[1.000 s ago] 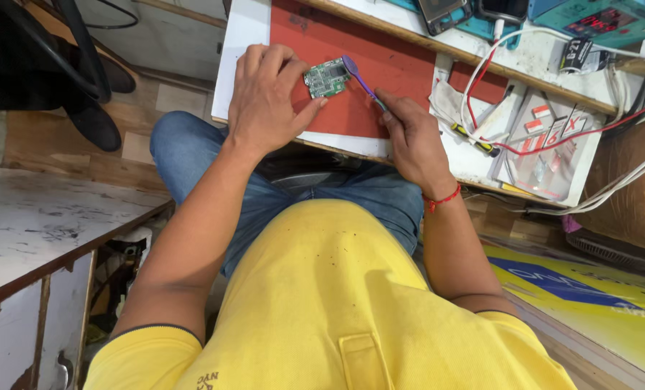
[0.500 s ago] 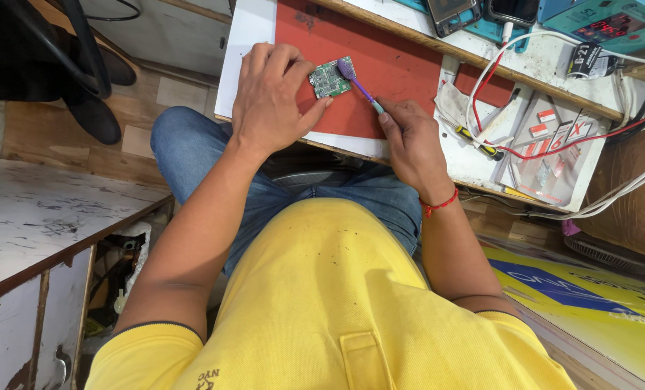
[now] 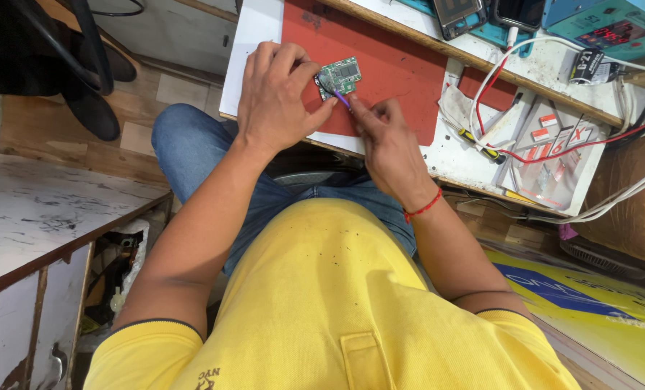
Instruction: The person uses a hot air gun to heat a small circuit board placed on a red mat. They then use a purple pen-like tool to scrape or clean the surface of the board repeatedly. The person continues to scrape different areas of the board while holding it steady with the other hand.
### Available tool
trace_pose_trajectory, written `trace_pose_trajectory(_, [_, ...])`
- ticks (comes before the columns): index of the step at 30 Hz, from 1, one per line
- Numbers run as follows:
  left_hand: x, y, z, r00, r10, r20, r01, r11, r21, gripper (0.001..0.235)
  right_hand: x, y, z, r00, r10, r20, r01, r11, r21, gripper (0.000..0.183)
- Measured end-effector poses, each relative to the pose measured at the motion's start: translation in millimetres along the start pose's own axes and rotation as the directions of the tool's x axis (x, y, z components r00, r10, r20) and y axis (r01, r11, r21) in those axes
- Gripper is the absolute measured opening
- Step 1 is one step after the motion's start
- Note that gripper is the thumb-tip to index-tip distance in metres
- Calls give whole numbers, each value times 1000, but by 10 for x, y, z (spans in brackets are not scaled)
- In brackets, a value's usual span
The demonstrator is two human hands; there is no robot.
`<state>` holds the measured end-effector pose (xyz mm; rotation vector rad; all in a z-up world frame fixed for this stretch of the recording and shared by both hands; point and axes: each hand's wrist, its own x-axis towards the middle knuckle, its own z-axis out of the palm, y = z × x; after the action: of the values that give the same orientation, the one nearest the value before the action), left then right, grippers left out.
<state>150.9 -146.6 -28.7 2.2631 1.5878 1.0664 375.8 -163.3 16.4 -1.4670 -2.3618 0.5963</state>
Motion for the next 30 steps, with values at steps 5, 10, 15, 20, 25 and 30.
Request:
trace_pose_trajectory(5, [2, 27, 14, 1000, -24, -17, 24, 1000, -5, 44, 49, -28, 14, 1000, -2, 22, 4, 994, -110, 53])
trace_pose_trajectory(10, [19, 53, 3, 999, -36, -5, 35, 998, -61, 44, 67, 10, -80, 1000, -15, 0, 15, 986, -165, 57])
trace_pose_trajectory(15, [33, -5, -42, 1000, -23, -5, 22, 997, -78, 42, 61, 54, -59, 1000, 1, -10, -3, 985, -171, 55])
trace_pose_trajectory(20, [67, -29, -63, 999, -25, -21, 23, 998, -60, 42, 91, 95, -18, 1000, -17, 2, 17, 991, -131, 57])
trace_pose_trajectory(25, [41, 12, -36, 999, -17, -36, 15, 999, -39, 45, 49, 125, -20, 996, -63, 70, 69, 994, -88, 55])
trace_pose_trajectory(30, [-5, 42, -9, 999, -50, 13, 50, 997, -51, 42, -9, 174, -16, 991, -80, 105, 90, 991, -99, 58])
